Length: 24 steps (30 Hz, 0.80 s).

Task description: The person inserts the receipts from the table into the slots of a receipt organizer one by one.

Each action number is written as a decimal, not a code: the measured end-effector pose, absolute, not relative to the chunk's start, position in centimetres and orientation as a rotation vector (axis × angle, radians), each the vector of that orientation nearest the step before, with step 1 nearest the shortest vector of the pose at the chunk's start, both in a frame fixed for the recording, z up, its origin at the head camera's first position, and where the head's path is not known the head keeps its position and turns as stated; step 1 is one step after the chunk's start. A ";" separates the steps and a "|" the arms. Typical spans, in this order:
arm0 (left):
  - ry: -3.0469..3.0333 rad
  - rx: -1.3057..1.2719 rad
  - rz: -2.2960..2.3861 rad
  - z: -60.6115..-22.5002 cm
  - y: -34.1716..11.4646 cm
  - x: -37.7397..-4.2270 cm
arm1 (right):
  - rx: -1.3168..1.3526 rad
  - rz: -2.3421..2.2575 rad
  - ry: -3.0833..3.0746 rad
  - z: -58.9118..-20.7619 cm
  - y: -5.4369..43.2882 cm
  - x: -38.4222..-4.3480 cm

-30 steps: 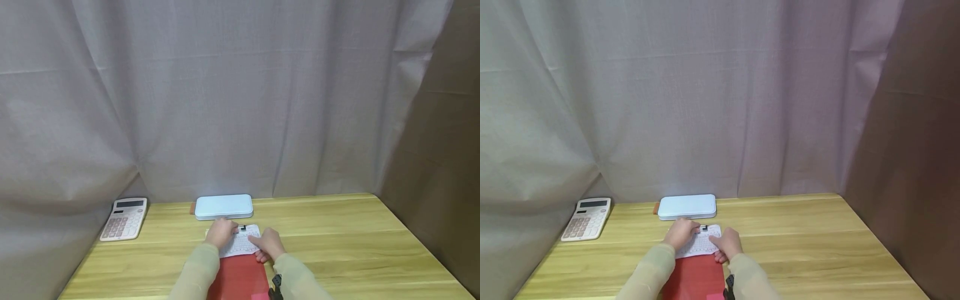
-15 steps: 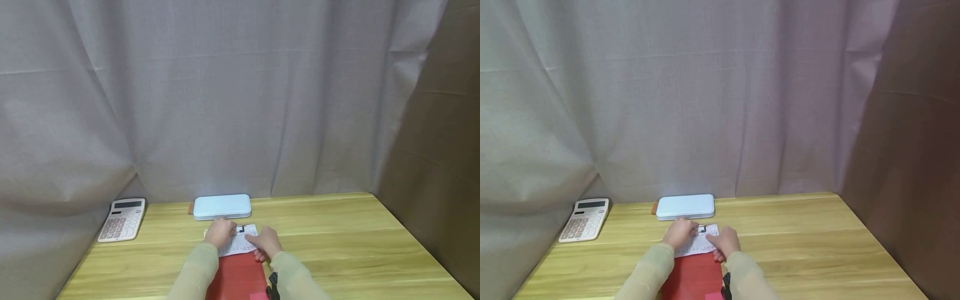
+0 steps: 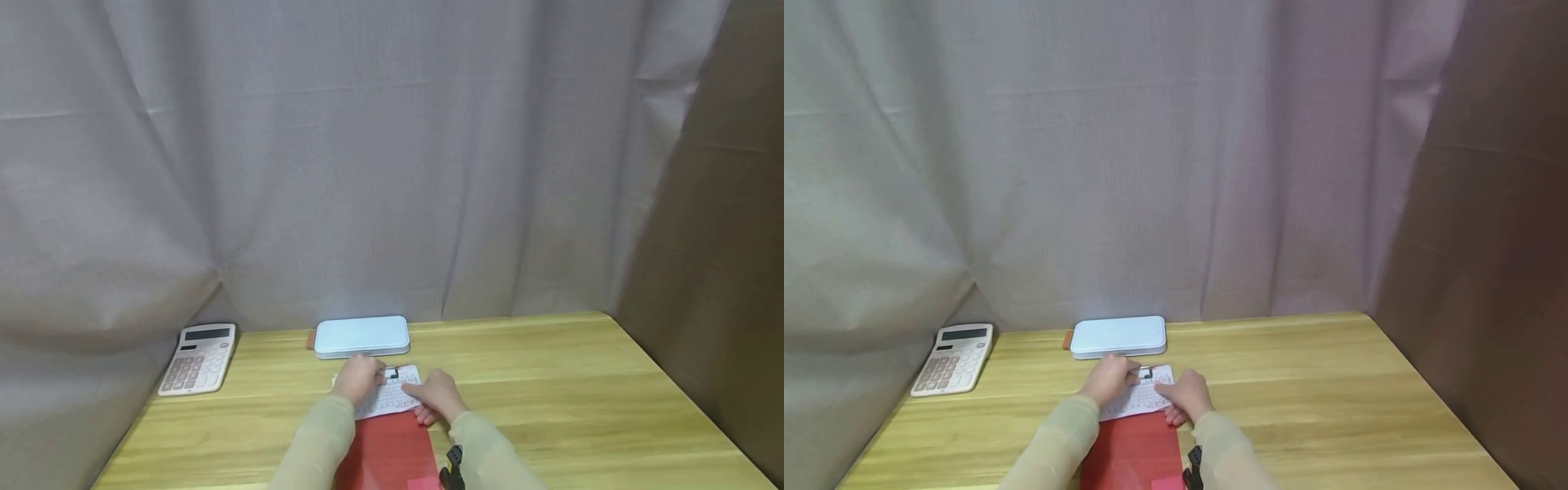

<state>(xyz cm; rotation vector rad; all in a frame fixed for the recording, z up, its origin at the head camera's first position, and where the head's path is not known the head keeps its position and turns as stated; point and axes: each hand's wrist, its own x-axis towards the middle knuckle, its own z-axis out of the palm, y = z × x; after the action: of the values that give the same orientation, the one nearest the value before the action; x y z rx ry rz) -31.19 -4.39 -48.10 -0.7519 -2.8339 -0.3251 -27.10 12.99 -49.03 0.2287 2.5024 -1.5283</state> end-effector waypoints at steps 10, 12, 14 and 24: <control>-2.870 -0.724 -0.371 -47.7 -4.3 -31.1 | 0.142 -1.657 2.353 -49.1 13.6 -26.9; -2.881 -0.715 -0.385 -47.6 -4.1 -31.0 | 0.144 -1.662 2.350 -49.2 13.9 -26.9; -2.901 -0.689 -0.422 -47.6 -4.0 -31.0 | 0.140 -1.662 2.350 -49.4 14.1 -26.9; -2.893 -0.612 -0.726 -48.0 -3.9 -30.8 | 0.138 -1.642 2.361 -49.4 14.9 -26.4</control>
<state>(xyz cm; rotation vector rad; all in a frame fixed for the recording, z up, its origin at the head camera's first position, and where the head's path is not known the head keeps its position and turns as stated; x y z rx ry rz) -30.83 -3.86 -48.01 -0.6122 -2.8934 -0.7263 -26.38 14.89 -49.40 0.1376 2.3613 -1.6415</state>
